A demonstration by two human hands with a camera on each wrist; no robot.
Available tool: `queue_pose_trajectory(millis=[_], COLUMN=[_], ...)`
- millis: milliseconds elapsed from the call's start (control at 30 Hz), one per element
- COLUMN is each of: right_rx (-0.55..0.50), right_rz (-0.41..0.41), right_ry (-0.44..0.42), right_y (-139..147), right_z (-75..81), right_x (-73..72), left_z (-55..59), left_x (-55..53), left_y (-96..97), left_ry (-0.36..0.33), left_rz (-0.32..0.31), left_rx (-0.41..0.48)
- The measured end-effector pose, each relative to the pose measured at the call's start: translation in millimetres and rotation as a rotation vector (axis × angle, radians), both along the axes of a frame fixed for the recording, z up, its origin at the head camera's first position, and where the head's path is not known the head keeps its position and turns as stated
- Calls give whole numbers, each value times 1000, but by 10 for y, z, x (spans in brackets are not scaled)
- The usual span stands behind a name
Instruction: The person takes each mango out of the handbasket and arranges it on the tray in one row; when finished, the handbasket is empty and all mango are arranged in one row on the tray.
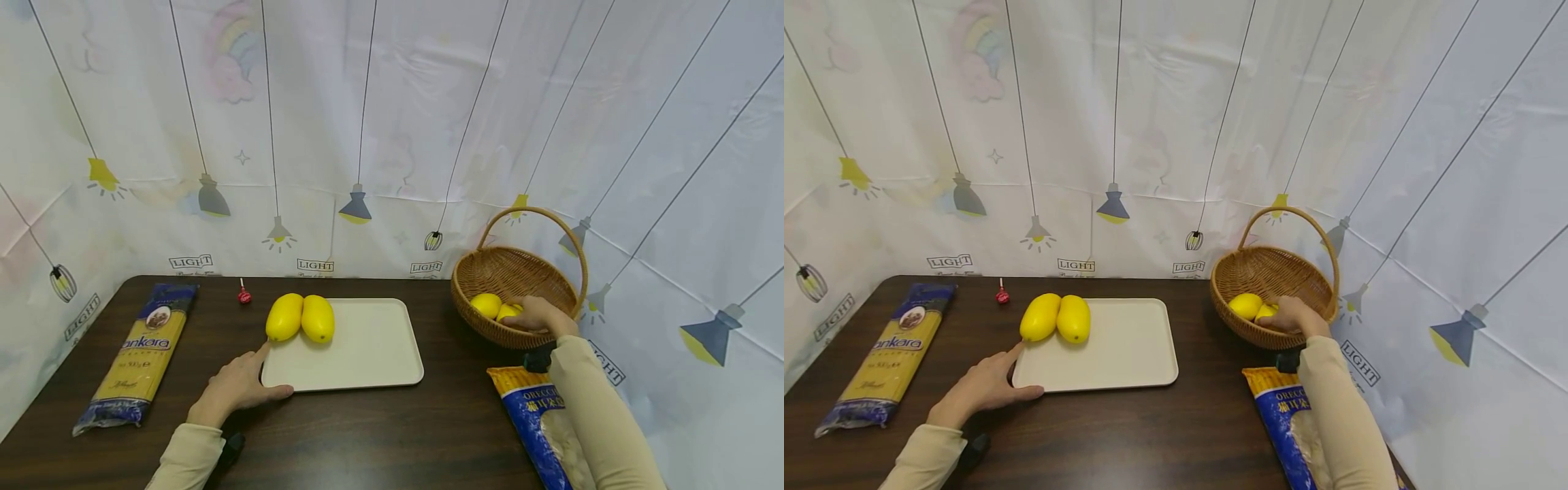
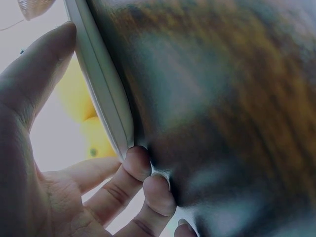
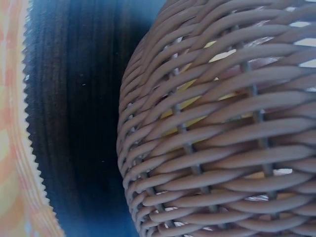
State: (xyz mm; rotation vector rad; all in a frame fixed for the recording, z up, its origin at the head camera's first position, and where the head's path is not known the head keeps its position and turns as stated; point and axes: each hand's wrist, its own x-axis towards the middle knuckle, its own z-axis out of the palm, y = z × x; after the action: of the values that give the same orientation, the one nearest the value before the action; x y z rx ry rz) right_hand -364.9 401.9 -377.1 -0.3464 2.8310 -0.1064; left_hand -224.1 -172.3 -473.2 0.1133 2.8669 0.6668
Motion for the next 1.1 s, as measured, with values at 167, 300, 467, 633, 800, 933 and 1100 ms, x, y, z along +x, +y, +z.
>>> queue_pose_trajectory(millis=[167,300,467,633,800,933,1100], right_rx=[3,-5,-5,-22,-43,-67,-93], right_rz=[5,-3,-7,-11,-14,-5,20], right_ry=[25,35,56,77,113,134,166], right_y=[-36,-72,-111,-120,-107,-130,-219], right_z=[78,137,232,302,338,367,429], right_x=[1,11,32,41,21,1,17], left_z=[9,12,11,11,10,7,8], left_x=[2,-1,-5,2,6,5,4], left_y=[4,3,2,5,8,7,4], left_ry=[2,5,2,4,9,17,25], left_rz=[1,1,1,-2,-4,-8,-11], left_rx=[-2,-5,-1,4,4,-1,-1])
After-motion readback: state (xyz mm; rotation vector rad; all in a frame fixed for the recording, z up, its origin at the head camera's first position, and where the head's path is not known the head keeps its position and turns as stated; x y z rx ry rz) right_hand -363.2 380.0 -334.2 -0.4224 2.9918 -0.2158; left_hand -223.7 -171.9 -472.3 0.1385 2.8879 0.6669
